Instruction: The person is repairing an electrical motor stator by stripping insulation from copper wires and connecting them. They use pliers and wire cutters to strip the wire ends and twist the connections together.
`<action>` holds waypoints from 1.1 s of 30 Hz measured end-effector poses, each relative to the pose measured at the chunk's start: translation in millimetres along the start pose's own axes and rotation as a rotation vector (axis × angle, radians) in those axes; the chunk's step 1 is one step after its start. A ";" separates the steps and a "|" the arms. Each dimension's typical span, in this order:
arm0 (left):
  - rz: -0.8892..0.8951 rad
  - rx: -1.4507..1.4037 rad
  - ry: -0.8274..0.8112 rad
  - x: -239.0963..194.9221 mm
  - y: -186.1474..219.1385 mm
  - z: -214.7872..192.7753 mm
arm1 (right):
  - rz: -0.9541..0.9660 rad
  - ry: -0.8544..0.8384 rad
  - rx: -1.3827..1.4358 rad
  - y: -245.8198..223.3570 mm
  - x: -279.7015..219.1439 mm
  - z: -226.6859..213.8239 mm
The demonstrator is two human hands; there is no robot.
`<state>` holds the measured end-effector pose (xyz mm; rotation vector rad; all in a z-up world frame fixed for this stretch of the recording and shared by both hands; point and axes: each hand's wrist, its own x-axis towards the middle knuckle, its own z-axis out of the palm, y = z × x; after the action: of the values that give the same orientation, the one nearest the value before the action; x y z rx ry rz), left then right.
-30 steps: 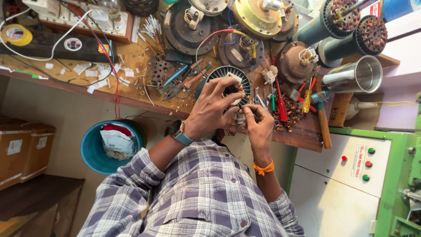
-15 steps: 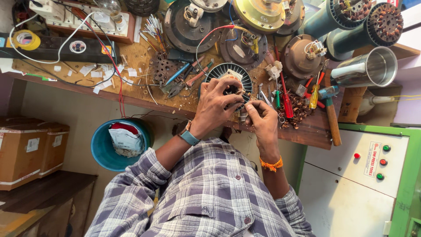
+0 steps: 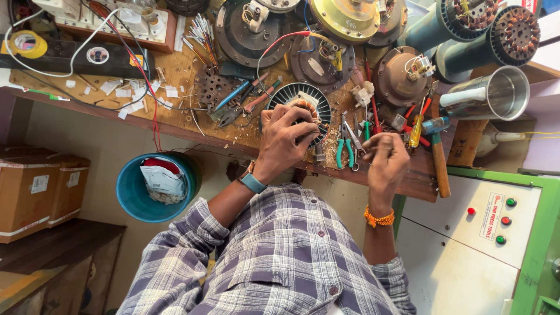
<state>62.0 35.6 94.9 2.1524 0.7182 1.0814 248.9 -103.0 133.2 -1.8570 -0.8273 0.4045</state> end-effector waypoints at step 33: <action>0.012 0.148 0.178 24.2 79.8 -42.0 | -0.164 -0.288 -0.976 213.8 33.7 -15.4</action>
<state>54.6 11.5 184.8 2.2048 0.8925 1.2738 358.7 -142.1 -49.7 -2.6152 -1.5475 0.1587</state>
